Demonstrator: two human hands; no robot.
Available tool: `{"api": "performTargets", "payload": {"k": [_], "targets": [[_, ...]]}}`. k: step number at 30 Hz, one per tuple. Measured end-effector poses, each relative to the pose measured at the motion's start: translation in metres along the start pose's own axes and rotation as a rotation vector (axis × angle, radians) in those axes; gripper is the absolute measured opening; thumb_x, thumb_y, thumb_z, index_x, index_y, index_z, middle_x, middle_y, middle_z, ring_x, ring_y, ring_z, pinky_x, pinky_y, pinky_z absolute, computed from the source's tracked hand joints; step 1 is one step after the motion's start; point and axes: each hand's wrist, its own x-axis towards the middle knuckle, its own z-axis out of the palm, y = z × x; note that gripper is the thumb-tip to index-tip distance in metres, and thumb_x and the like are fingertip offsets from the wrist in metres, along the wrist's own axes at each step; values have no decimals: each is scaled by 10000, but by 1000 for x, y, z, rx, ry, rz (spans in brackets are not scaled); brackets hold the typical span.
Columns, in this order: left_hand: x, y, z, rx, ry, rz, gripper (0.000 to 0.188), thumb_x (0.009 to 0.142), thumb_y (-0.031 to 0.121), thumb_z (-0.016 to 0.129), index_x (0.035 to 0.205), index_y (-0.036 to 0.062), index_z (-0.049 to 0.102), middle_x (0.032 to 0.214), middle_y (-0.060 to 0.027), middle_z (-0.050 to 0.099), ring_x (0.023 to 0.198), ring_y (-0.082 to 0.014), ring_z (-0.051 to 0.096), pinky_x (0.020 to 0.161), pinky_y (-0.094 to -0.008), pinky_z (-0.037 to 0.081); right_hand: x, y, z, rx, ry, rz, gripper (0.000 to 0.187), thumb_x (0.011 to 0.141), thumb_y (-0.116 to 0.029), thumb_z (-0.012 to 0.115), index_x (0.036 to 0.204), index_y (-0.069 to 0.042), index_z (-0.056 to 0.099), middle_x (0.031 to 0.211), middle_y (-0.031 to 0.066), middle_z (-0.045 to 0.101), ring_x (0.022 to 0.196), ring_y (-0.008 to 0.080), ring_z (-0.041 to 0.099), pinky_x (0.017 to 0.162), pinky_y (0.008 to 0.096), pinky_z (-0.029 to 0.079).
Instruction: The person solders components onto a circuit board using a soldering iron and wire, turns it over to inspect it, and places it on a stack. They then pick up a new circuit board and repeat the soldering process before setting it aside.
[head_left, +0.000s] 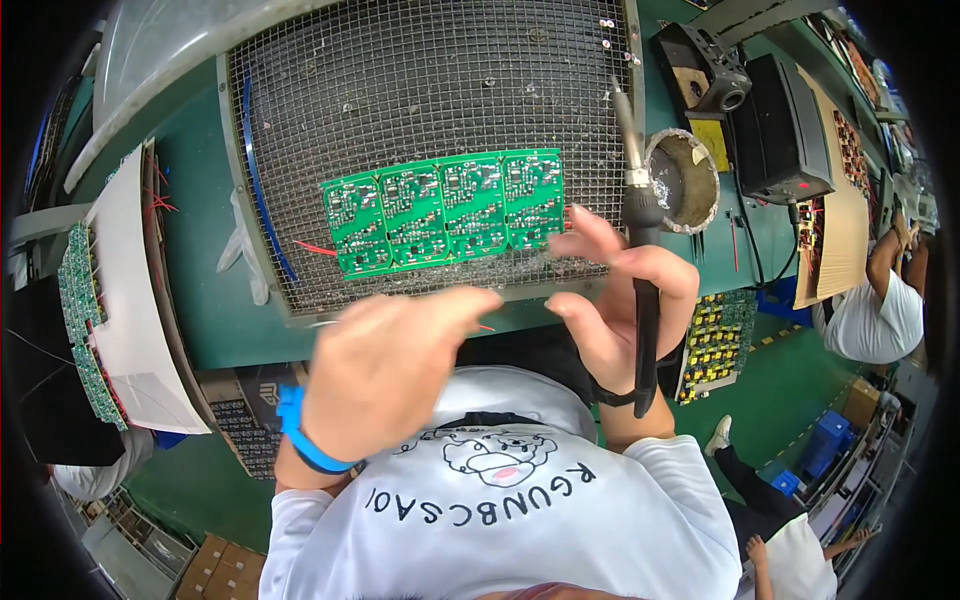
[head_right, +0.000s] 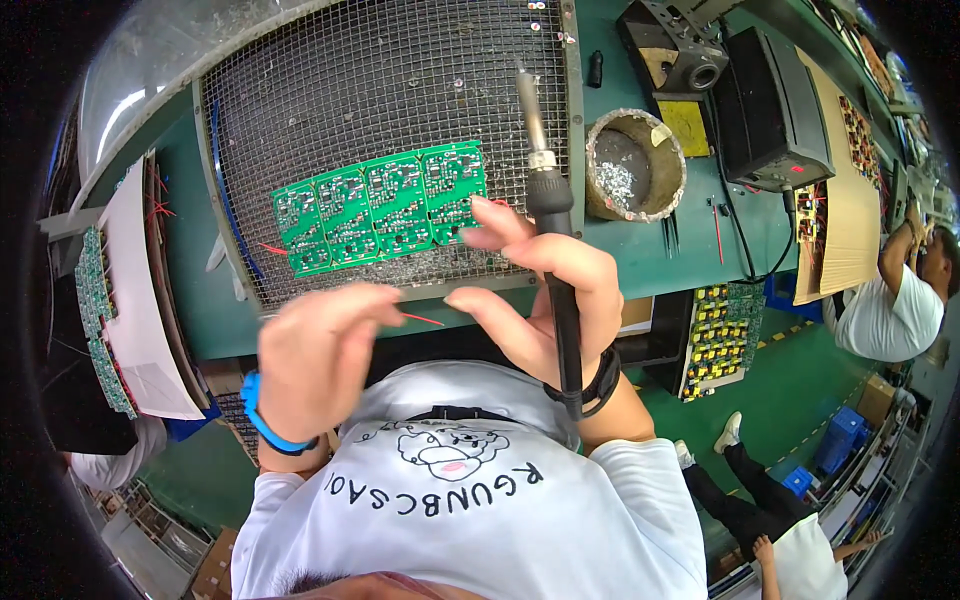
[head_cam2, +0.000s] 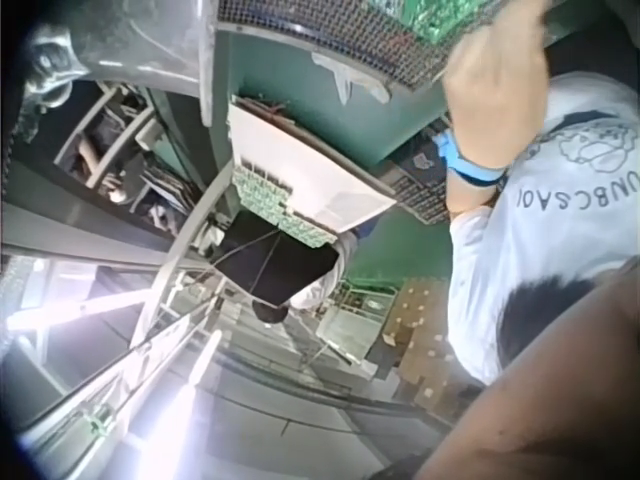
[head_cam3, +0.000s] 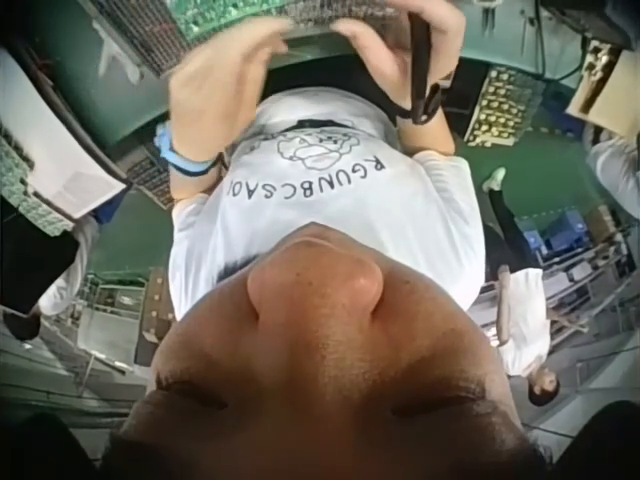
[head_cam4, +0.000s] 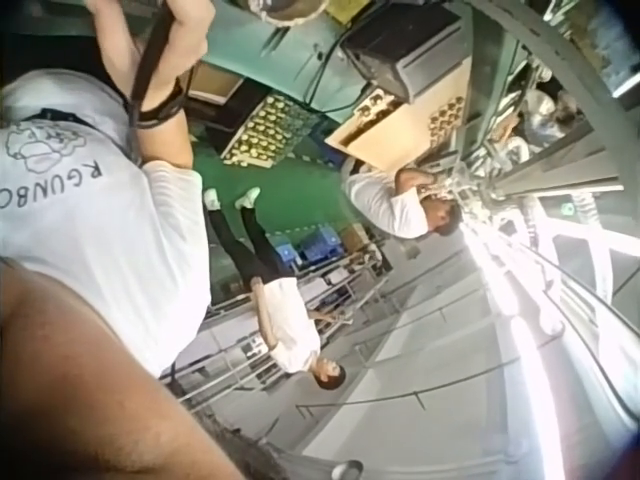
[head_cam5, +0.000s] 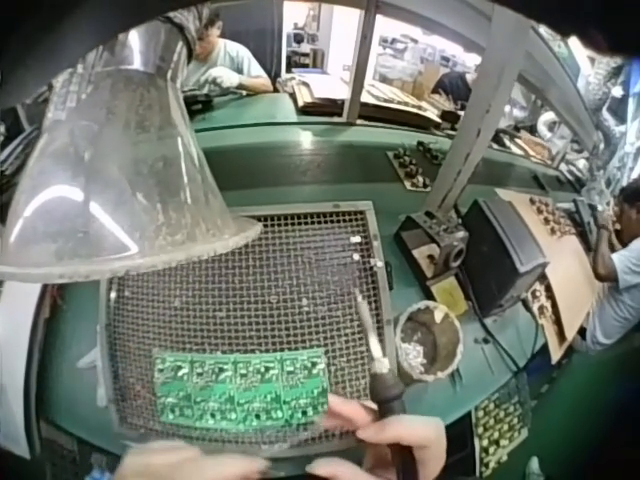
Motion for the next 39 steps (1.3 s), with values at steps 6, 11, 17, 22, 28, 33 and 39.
{"api": "performTargets", "payload": {"k": [6,11,17,22,28,33,39], "targets": [[5,13,12,-85,-108,-51,247,841,-29,673,1078,40,663,752,-71,676,640,-227,639,597,-301,483,-9,7,-8,301,6,66,460,860,124,640,1136,-73,329,973,241,687,822,288,687,773,392,569],[-4,7,4,52,38,-20,146,811,-40,700,937,32,707,714,-54,633,575,-180,567,533,-276,434,-12,12,-7,-30,131,8,478,845,149,655,1134,-63,338,944,225,681,789,242,674,737,331,567],[-3,-6,-1,196,353,-202,208,722,-68,731,893,51,739,723,-43,614,560,-165,554,525,-290,452,-12,16,1,-313,103,33,459,823,183,663,1123,-35,393,918,182,670,780,191,665,727,287,561],[-1,-5,0,221,383,-249,213,718,-72,731,887,56,742,702,-29,597,544,-123,540,500,-239,427,-13,20,1,-317,126,37,425,817,179,675,1104,-20,432,920,165,659,788,175,664,724,276,557],[13,8,12,253,342,-191,221,699,-61,749,884,60,731,685,-35,570,517,-123,534,467,-243,425,-13,22,1,-311,121,-21,425,816,176,680,1104,-18,434,929,173,660,794,176,667,714,263,553],[30,6,32,271,313,-38,240,669,-41,771,880,59,715,672,-35,549,502,-145,533,448,-272,438,-14,24,2,-304,122,-40,427,812,179,682,1103,-14,435,922,171,662,787,172,667,708,258,552],[28,1,29,362,365,-51,248,651,-30,779,870,62,710,674,-29,542,498,-157,533,446,-278,450,-14,25,1,-310,124,-57,431,808,188,679,1102,-10,435,927,173,657,809,185,672,715,265,559]]}}
